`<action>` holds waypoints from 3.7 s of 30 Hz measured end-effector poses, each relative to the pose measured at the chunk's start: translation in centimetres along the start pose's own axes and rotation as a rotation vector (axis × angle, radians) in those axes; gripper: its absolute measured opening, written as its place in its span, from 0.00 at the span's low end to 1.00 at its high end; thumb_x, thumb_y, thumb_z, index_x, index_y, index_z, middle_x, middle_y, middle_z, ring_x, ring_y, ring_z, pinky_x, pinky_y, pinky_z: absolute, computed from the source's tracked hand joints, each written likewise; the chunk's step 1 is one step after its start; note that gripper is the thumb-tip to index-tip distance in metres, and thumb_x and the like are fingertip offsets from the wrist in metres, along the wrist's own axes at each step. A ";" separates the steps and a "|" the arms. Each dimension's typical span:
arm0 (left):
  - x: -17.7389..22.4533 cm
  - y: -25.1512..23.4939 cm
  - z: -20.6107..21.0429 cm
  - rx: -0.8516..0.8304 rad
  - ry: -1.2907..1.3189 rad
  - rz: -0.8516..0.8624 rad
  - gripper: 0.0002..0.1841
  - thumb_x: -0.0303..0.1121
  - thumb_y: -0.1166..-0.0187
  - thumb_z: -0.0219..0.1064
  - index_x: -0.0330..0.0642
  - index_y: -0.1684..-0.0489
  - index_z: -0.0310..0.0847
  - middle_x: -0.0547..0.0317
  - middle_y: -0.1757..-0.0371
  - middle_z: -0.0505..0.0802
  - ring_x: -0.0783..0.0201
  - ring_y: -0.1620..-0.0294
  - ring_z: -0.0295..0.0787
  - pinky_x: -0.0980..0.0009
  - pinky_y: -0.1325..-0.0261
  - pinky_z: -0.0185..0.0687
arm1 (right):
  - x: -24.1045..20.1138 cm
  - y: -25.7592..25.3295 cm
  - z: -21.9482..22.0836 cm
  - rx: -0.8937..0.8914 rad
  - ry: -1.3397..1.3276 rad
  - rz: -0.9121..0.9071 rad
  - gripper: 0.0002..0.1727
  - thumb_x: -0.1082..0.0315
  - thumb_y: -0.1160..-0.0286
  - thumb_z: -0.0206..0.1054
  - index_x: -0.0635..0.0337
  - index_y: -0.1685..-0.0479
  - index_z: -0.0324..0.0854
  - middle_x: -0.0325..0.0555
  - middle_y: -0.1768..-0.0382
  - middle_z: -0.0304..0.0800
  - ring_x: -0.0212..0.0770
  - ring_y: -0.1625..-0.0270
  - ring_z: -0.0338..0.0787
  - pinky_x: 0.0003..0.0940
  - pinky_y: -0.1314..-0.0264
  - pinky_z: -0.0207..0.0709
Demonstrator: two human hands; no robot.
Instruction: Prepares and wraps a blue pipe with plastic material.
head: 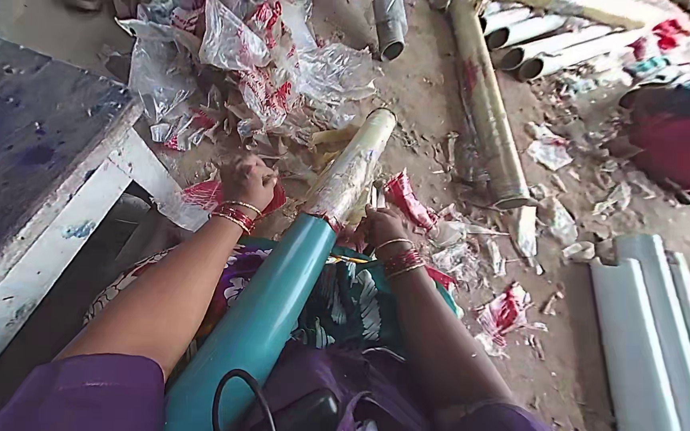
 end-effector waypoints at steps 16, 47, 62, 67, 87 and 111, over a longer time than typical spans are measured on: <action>7.4 8.1 6.0 -0.612 0.516 -0.546 0.33 0.35 0.22 0.75 0.39 0.19 0.66 0.44 0.47 0.89 0.57 0.53 0.91 0.61 0.47 0.88 | 2.6 -3.3 -1.4 -0.036 -0.275 0.235 0.31 0.66 0.17 0.68 0.66 0.20 0.61 0.67 0.40 0.82 0.54 0.53 0.90 0.48 0.52 0.86; 13.3 11.8 5.4 -0.775 -0.494 -0.314 0.60 0.66 0.26 0.69 0.26 0.07 0.39 0.27 0.20 0.74 0.38 0.19 0.75 0.47 0.20 0.70 | -6.4 -2.3 -3.7 0.055 0.264 -0.764 0.14 0.78 0.36 0.77 0.71 0.56 0.77 0.58 0.64 0.95 0.54 0.58 0.97 0.55 0.50 0.85; 15.0 12.3 5.5 -0.752 -0.572 -0.306 0.59 0.63 0.23 0.68 0.29 0.05 0.34 0.24 0.19 0.71 0.32 0.21 0.74 0.45 0.24 0.73 | -8.8 -5.2 -5.2 0.232 0.223 -0.464 0.20 0.82 0.50 0.80 0.67 0.61 0.74 0.54 0.70 0.84 0.49 0.65 0.86 0.52 0.56 0.78; 16.5 11.8 5.3 -0.755 -0.605 -0.232 0.58 0.61 0.21 0.67 0.28 0.05 0.34 0.21 0.20 0.70 0.30 0.20 0.72 0.43 0.24 0.72 | -9.0 -5.5 -7.3 0.310 0.121 -0.405 0.23 0.84 0.54 0.81 0.64 0.63 0.71 0.49 0.70 0.79 0.43 0.66 0.80 0.47 0.56 0.75; 11.0 9.2 5.8 -0.705 0.045 -0.359 0.57 0.61 0.34 0.81 0.33 0.10 0.54 0.35 0.22 0.78 0.46 0.25 0.79 0.49 0.22 0.73 | -8.6 0.3 1.7 -0.183 0.656 -0.814 0.10 0.74 0.33 0.76 0.66 0.58 0.83 0.63 0.71 0.88 0.66 0.63 0.91 0.66 0.64 0.78; 16.8 11.6 8.0 -0.722 -0.626 -0.289 0.60 0.58 0.22 0.70 0.29 0.05 0.28 0.20 0.14 0.63 0.26 0.19 0.68 0.37 0.24 0.70 | -9.9 -1.5 -0.4 -0.130 0.715 -0.604 0.26 0.56 0.19 0.70 0.69 0.37 0.73 0.65 0.56 0.91 0.66 0.47 0.92 0.66 0.43 0.78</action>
Point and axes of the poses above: each hand's wrist, its own y-axis away from the middle knuckle, its own z-axis out of the palm, x = y × z, the point moved 8 cm from there along -y, towards the middle knuckle
